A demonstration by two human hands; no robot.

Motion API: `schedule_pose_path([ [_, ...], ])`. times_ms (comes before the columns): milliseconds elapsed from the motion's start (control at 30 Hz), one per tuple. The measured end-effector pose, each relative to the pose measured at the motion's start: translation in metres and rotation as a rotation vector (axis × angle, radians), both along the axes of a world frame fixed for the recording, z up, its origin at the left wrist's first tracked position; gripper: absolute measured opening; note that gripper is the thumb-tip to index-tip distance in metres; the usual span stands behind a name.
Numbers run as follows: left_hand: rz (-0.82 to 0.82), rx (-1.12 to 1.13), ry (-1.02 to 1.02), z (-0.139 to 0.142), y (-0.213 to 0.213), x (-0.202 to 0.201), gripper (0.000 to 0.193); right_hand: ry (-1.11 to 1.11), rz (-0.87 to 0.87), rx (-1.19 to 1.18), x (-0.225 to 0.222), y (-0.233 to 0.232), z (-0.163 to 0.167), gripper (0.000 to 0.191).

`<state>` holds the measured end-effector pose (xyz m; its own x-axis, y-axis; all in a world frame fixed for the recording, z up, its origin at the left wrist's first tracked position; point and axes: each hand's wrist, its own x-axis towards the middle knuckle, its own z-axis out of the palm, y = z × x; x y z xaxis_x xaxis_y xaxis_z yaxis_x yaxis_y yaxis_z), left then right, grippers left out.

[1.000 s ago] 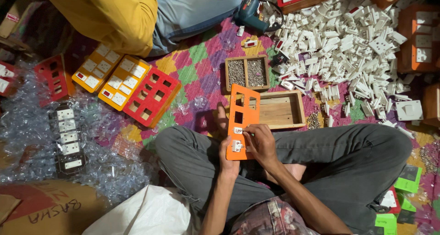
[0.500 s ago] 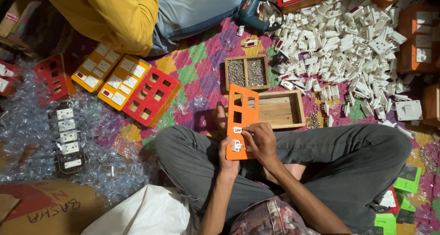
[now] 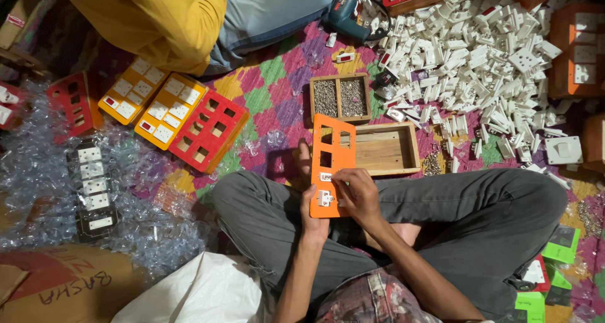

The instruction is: The person sits cross-legged on a matted floor and assembles electrical switch panels. They fit white switch and socket modules into the cutouts of an orange plastic faceplate, press the modules into place, and take small screws from a wooden parts box to secure the components, working on one panel at a time.

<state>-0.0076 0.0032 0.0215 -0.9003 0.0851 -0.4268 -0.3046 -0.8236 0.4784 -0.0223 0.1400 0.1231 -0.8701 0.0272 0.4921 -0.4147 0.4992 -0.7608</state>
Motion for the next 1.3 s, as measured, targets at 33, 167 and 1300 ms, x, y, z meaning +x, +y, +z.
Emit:
schedule_pose_path([
  [33, 0.002, 0.003, -0.002, 0.000, 0.000, 0.000, 0.049, -0.003, 0.002, -0.004, 0.000, 0.000, 0.000, 0.020],
  [167, -0.006, 0.012, -0.008, -0.002, -0.001, 0.000, 0.049, -0.045, -0.002, -0.042, 0.000, 0.001, 0.000, 0.019],
  [1300, -0.030, 0.025, 0.001, -0.007, -0.001, 0.002, 0.049, -0.078, -0.031, -0.178, 0.002, -0.001, -0.009, 0.020],
])
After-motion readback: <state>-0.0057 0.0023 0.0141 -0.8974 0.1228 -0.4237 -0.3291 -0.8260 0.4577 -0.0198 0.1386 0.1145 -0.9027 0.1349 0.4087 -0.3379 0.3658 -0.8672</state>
